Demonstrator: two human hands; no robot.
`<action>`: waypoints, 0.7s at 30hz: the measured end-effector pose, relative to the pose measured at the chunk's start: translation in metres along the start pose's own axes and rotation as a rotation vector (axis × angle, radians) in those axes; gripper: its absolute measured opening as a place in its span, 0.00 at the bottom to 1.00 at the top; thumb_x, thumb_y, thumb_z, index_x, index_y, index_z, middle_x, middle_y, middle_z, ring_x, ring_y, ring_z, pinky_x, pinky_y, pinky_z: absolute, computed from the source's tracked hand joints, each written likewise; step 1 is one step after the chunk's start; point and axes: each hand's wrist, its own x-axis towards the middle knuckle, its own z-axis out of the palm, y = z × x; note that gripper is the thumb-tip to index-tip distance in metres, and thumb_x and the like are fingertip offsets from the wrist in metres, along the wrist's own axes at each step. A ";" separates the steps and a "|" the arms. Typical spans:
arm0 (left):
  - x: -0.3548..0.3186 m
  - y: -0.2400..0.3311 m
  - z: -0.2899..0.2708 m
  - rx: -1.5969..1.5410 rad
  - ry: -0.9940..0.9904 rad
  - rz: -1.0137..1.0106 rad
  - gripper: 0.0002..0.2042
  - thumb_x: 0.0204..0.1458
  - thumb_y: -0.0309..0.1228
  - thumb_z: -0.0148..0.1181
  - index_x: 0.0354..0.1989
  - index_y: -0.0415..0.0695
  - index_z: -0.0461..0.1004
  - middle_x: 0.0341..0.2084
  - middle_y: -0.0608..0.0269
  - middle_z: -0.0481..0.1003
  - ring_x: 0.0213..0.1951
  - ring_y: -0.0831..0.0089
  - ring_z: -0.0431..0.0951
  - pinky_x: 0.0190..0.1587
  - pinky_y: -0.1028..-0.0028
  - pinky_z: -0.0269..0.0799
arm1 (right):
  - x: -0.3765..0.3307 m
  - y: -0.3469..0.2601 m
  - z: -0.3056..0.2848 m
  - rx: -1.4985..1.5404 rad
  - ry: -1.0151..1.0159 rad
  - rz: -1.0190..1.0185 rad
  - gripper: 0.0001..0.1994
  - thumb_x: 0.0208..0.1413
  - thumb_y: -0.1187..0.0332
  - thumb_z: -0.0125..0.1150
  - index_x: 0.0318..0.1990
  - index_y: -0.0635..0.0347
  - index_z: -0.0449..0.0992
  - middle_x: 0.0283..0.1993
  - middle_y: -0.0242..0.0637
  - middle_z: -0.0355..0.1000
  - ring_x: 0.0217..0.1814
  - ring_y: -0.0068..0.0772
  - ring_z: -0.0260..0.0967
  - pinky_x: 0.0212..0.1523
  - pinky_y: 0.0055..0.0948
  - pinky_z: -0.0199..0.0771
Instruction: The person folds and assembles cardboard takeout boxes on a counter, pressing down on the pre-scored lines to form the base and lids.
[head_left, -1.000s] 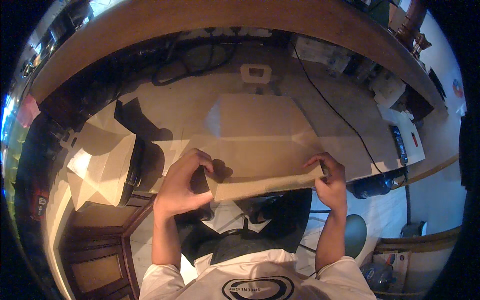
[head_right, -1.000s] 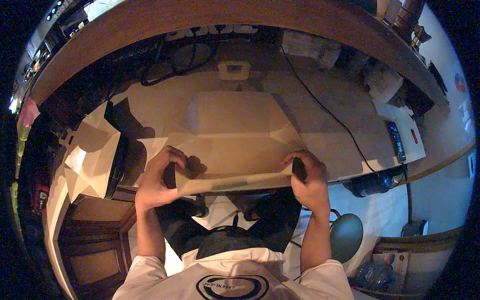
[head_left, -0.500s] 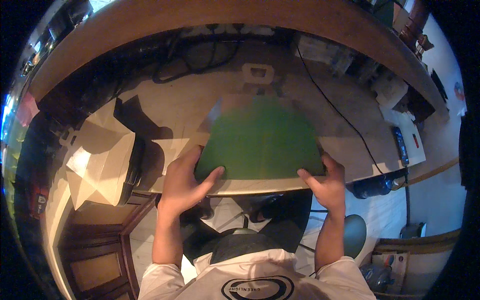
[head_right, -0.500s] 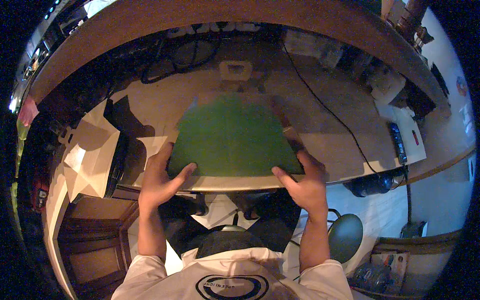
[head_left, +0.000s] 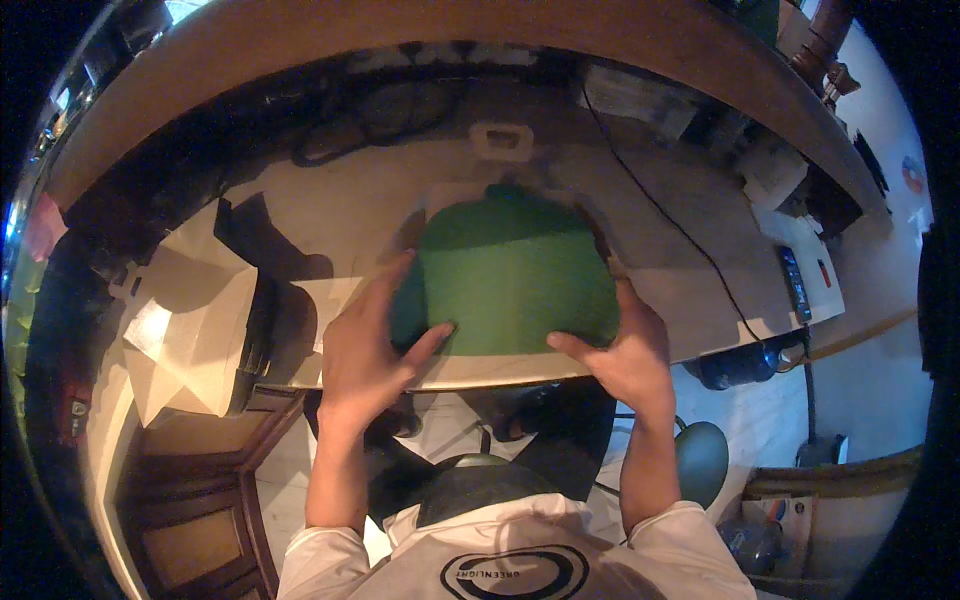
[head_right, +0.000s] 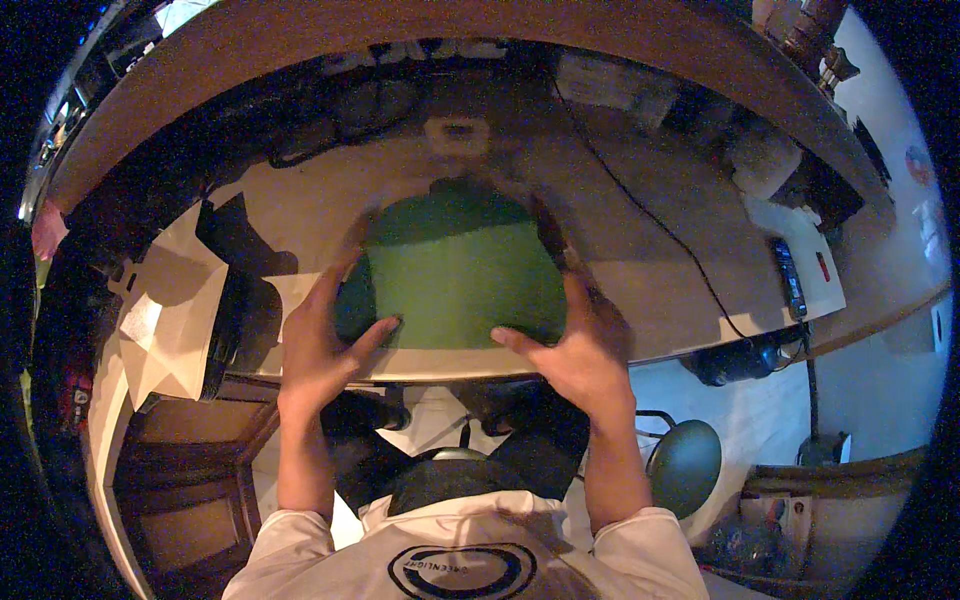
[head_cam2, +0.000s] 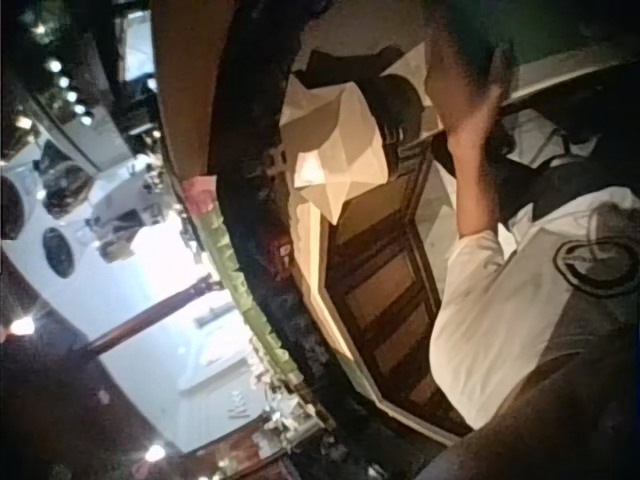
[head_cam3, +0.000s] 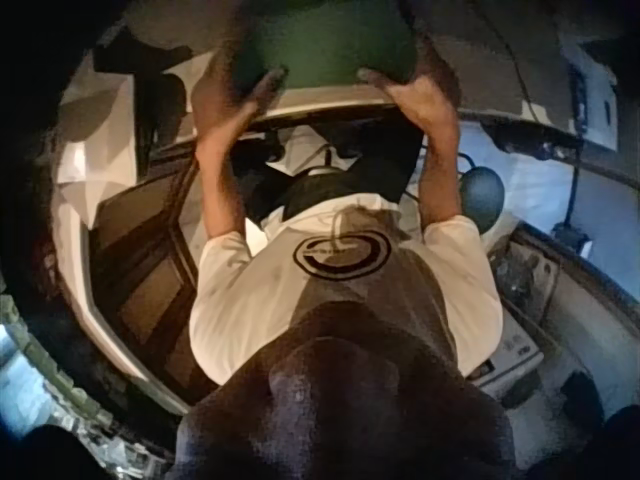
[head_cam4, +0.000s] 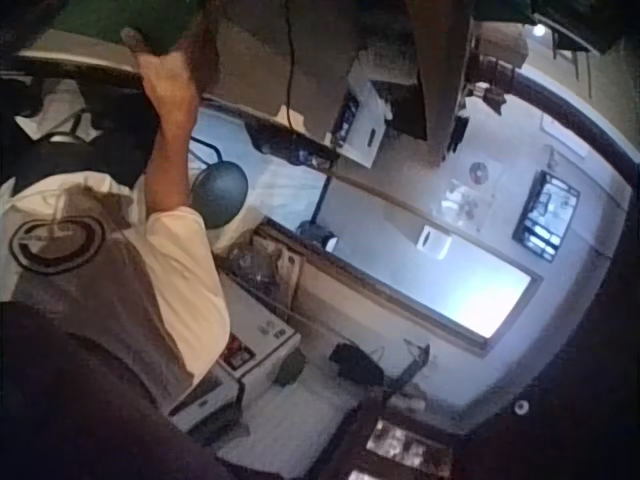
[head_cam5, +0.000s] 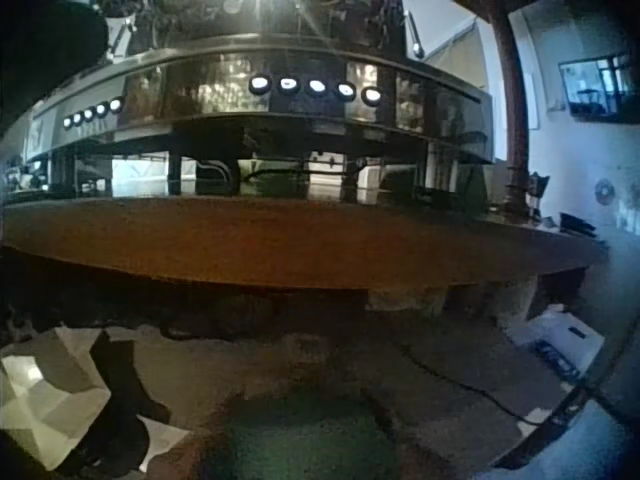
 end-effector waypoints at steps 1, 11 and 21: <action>-0.001 0.000 -0.001 -0.026 0.016 0.003 0.38 0.47 0.37 0.79 0.68 0.42 0.71 0.57 0.44 0.80 0.57 0.45 0.81 0.60 0.56 0.77 | 0.000 -0.001 0.000 -0.026 0.014 0.000 0.42 0.41 0.58 0.87 0.64 0.61 0.72 0.54 0.49 0.83 0.57 0.54 0.82 0.58 0.46 0.80; -0.010 -0.020 -0.006 -0.108 -0.074 0.113 0.36 0.48 0.40 0.78 0.65 0.38 0.73 0.53 0.39 0.81 0.57 0.44 0.82 0.58 0.56 0.77 | 0.006 0.008 -0.005 -0.047 -0.019 -0.078 0.45 0.45 0.56 0.85 0.71 0.59 0.68 0.55 0.54 0.82 0.57 0.59 0.82 0.59 0.47 0.81; -0.004 -0.006 0.003 -0.116 0.021 -0.006 0.35 0.49 0.38 0.78 0.66 0.40 0.72 0.45 0.40 0.84 0.48 0.42 0.86 0.51 0.55 0.80 | 0.025 0.011 -0.020 -0.037 -0.250 -0.057 0.38 0.55 0.51 0.76 0.68 0.63 0.72 0.60 0.55 0.79 0.61 0.58 0.78 0.62 0.46 0.77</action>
